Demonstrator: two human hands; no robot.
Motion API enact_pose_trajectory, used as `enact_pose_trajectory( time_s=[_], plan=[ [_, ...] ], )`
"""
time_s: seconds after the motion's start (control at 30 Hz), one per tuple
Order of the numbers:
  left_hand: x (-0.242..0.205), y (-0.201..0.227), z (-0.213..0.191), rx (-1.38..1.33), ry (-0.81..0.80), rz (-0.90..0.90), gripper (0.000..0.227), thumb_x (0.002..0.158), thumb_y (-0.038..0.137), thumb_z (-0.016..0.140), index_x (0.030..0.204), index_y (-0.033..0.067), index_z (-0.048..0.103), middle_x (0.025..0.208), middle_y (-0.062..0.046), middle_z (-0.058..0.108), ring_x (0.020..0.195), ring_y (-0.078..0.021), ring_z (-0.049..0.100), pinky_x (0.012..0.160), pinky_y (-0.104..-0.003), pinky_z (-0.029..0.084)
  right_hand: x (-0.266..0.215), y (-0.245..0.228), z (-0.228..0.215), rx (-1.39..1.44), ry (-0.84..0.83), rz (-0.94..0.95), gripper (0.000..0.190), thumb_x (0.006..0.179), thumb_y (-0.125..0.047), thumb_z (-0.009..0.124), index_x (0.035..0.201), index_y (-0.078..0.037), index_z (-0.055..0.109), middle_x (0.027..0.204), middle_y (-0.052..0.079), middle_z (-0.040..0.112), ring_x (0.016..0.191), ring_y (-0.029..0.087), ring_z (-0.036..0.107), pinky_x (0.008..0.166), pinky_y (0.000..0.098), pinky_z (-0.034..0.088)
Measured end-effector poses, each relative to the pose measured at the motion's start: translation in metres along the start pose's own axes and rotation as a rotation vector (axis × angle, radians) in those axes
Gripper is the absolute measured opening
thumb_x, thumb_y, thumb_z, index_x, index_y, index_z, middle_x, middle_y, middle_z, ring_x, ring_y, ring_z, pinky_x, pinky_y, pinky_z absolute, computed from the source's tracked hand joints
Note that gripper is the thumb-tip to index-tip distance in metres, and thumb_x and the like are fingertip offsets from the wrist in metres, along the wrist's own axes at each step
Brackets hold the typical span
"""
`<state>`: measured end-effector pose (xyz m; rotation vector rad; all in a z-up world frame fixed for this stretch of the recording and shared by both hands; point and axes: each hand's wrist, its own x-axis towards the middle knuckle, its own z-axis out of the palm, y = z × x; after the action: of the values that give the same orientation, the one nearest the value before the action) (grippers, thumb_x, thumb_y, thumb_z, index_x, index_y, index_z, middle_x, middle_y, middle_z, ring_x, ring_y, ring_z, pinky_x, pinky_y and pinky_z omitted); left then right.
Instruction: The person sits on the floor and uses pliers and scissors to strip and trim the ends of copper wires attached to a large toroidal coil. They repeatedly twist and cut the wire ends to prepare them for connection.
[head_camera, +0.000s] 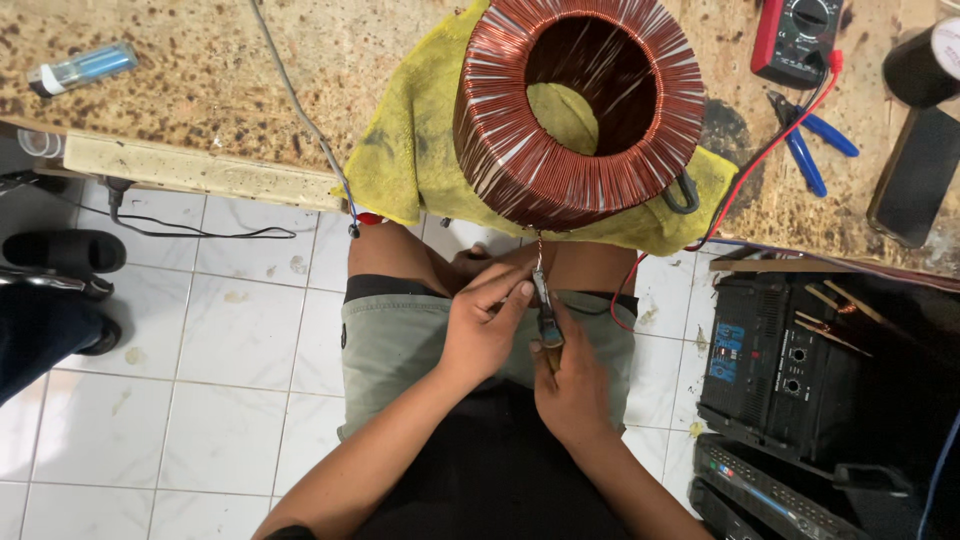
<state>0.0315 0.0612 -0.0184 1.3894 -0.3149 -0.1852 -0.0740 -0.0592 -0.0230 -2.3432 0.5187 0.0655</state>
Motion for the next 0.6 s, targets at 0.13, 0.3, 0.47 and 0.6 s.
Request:
enact_pose_trajectory(
  time_s=[0.13,0.3,0.47,0.6],
  plan=[
    [0.002,0.003,0.000,0.019,0.001,0.018,0.028,0.107,0.011,0.056,0.130,0.0021,0.069,0.093,-0.001,0.059,0.089,-0.0133,0.056,0.080,-0.028,0.047,0.000,-0.006,0.005,0.024,0.039,-0.038,0.060,0.095,-0.017,0.059,0.152,-0.010,0.043,0.146,0.016,0.058,0.130,0.037,0.058,0.101,0.0478,0.048],
    [0.001,-0.009,0.003,-0.045,0.030,-0.149,0.026,0.093,0.011,0.078,0.112,-0.0059,0.075,0.085,-0.021,0.069,0.083,-0.0192,0.062,0.065,-0.040,0.058,-0.005,0.026,0.025,0.241,0.033,-0.005,0.035,0.103,-0.028,0.058,0.134,-0.013,0.061,0.101,0.007,0.072,0.090,0.027,0.076,0.076,0.0414,0.063],
    [0.024,0.031,0.011,-0.168,-0.278,-0.503,0.023,0.098,0.020,0.065,0.092,-0.0009,0.072,0.063,-0.009,0.065,0.074,-0.0210,0.068,0.064,-0.035,0.055,-0.004,0.001,0.005,1.204,-0.377,0.228,0.040,0.102,-0.034,0.061,0.081,-0.001,0.051,0.059,0.011,0.055,0.044,0.022,0.054,0.031,0.0253,0.032],
    [0.024,0.025,0.029,-0.284,-0.226,-0.666,0.037,0.106,0.023,0.048,0.101,-0.0049,0.073,0.047,-0.008,0.047,0.049,-0.0242,0.066,0.053,-0.035,0.051,-0.011,0.008,0.004,1.030,-0.305,0.357,0.058,0.102,-0.042,0.045,0.081,0.009,0.063,0.057,0.027,0.067,0.038,0.037,0.066,0.024,0.0295,0.028]
  ],
)
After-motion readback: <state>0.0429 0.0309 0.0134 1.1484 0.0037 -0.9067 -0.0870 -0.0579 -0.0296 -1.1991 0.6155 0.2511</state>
